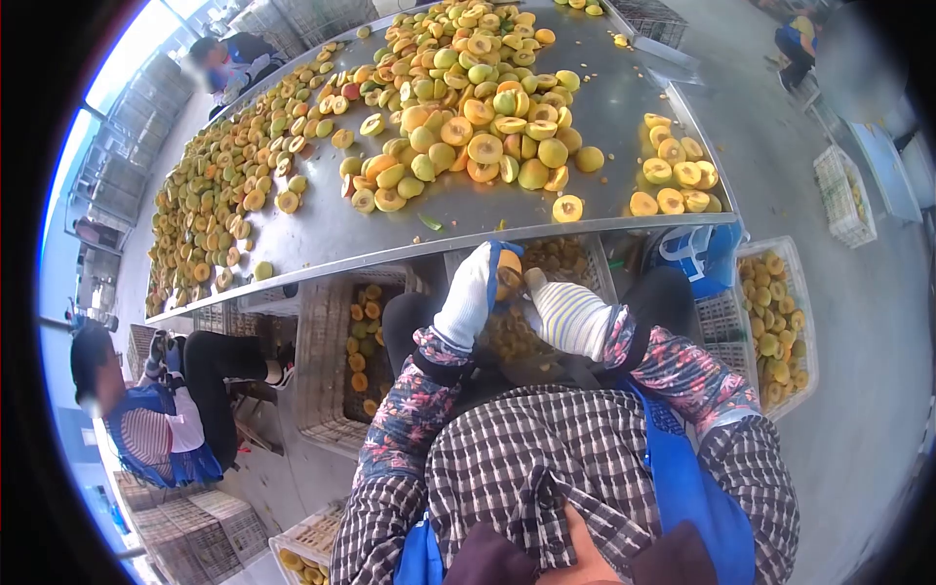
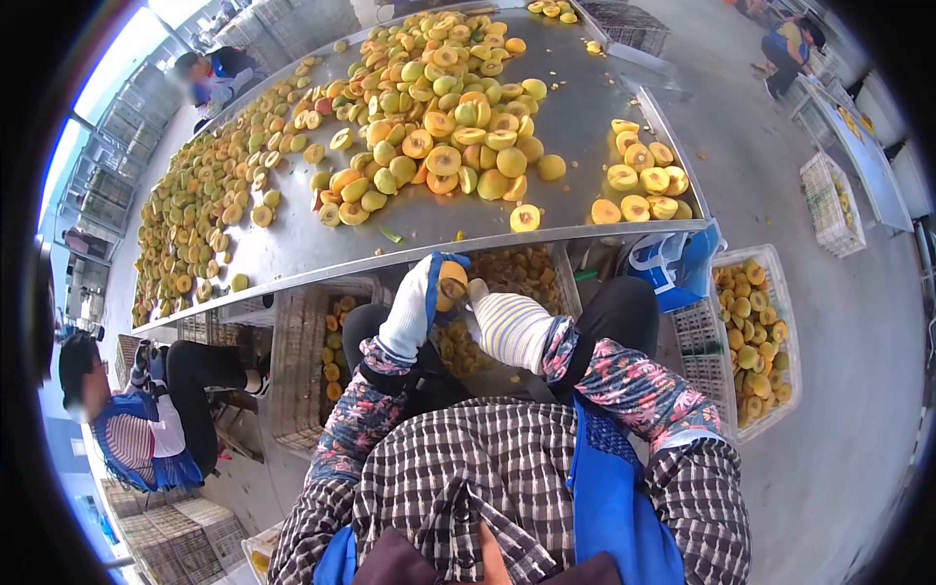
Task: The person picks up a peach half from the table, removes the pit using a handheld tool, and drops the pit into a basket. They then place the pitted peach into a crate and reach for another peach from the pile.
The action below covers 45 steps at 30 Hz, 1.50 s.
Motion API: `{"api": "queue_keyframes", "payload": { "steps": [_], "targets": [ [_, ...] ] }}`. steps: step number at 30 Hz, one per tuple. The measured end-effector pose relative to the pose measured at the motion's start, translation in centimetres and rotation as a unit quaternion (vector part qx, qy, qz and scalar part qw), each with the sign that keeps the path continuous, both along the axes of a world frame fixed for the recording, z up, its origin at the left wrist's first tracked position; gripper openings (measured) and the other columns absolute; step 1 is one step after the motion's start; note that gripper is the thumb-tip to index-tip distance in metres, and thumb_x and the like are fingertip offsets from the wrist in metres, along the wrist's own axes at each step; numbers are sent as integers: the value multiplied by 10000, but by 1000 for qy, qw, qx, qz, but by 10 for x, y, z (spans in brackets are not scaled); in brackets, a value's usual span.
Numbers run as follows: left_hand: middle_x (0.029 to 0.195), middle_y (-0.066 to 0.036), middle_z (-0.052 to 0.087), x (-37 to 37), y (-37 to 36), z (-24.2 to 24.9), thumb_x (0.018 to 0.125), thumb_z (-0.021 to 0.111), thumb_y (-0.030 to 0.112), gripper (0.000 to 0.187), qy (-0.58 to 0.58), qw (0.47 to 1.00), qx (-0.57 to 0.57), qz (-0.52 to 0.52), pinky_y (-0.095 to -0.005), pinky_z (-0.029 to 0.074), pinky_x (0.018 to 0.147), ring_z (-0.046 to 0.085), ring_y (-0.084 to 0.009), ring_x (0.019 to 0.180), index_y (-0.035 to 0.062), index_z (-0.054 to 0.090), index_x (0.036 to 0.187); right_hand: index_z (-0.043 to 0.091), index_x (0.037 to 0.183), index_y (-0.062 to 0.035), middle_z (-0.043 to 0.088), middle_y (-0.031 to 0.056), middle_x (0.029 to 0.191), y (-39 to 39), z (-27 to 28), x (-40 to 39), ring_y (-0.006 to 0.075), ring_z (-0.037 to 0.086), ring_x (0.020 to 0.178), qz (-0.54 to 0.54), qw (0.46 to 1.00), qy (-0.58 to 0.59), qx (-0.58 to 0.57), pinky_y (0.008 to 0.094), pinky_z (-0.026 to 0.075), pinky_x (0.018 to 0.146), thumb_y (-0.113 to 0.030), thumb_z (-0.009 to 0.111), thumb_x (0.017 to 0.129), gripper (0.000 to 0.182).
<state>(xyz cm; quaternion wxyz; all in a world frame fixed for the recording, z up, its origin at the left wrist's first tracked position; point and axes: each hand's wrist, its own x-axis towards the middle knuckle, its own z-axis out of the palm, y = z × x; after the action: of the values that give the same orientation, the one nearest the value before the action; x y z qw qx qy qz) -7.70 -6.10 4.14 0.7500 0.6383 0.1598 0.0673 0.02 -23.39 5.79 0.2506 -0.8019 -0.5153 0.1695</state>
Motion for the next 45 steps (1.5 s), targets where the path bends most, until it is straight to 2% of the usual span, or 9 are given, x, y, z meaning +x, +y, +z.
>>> {"api": "queue_keyframes", "payload": {
  "steps": [3, 9, 23, 26, 27, 31, 35, 40, 45],
  "targets": [
    [1016, -42, 640, 2, 4, -3, 1019, 459, 347, 373, 41, 990, 122, -57, -233, 533, 601, 633, -111, 804, 45, 616, 1172, 534, 1072, 61, 653, 244, 761, 0, -2, 3, 407, 653, 727, -1, 1000, 4, -26, 487, 510, 629, -230, 455, 973, 318],
    [1038, -69, 636, 11, -3, -8, 1047, 397, 398, 461, -16, 996, -84, 25, -278, 502, 856, 614, -140, 942, -2, 588, 1176, 499, 1053, 47, 632, 241, 707, 5, -28, 3, 415, 635, 648, -39, 987, 31, 154, 507, 490, 566, -237, 532, 956, 302],
    [1030, -53, 616, 12, 10, 14, 1029, 415, 400, 411, 96, 979, 91, -157, -246, 509, 569, 623, -126, 831, 67, 582, 1203, 529, 1040, 35, 652, 235, 746, -7, -11, 15, 425, 641, 702, 9, 999, 36, 22, 492, 504, 625, -255, 495, 962, 302],
    [1114, -78, 598, 19, 9, 14, 1029, 422, 360, 405, 114, 990, -34, -78, -277, 537, 708, 622, -146, 930, 51, 534, 1265, 528, 1050, 41, 652, 249, 792, -2, -29, 21, 423, 641, 753, 17, 997, 59, 51, 476, 499, 656, -249, 530, 957, 305],
    [1220, -103, 555, 25, 3, 2, 1037, 420, 298, 404, -114, 955, 270, -36, -312, 499, 901, 589, -174, 1072, 34, 468, 1340, 527, 1064, 47, 650, 252, 824, 2, -37, 21, 413, 643, 788, -12, 987, 97, 126, 463, 495, 675, -242, 547, 951, 311],
    [1198, -135, 580, 27, -29, -5, 1053, 395, 313, 422, -147, 965, 149, 159, -306, 470, 938, 591, -182, 1077, -9, 501, 1304, 541, 1091, 47, 640, 250, 879, 4, -25, 18, 385, 641, 837, -50, 967, 180, 173, 430, 486, 724, -240, 540, 974, 310],
    [931, -99, 654, 22, -2, -21, 1019, 325, 567, 635, -54, 997, -19, 57, -306, 548, 777, 659, -197, 826, 4, 603, 1114, 545, 1107, 34, 640, 246, 901, -2, -18, 24, 374, 637, 841, 2, 994, 106, 9, 419, 487, 745, -265, 525, 993, 320],
    [917, -90, 678, 21, -1, -9, 1054, 319, 461, 567, -3, 994, -99, 38, -293, 523, 790, 649, -163, 827, 1, 648, 1094, 543, 1130, 44, 644, 236, 969, 0, 6, 21, 359, 629, 908, -32, 961, 273, 31, 397, 483, 785, -269, 517, 998, 341],
    [962, -60, 653, 23, -6, -28, 1029, 296, 555, 629, -85, 965, 231, 94, -276, 527, 752, 632, -139, 831, 24, 626, 1099, 514, 1174, 59, 653, 241, 928, 16, -39, 6, 367, 637, 865, -29, 972, 175, 154, 423, 487, 760, -259, 513, 995, 365]
  ]
}}
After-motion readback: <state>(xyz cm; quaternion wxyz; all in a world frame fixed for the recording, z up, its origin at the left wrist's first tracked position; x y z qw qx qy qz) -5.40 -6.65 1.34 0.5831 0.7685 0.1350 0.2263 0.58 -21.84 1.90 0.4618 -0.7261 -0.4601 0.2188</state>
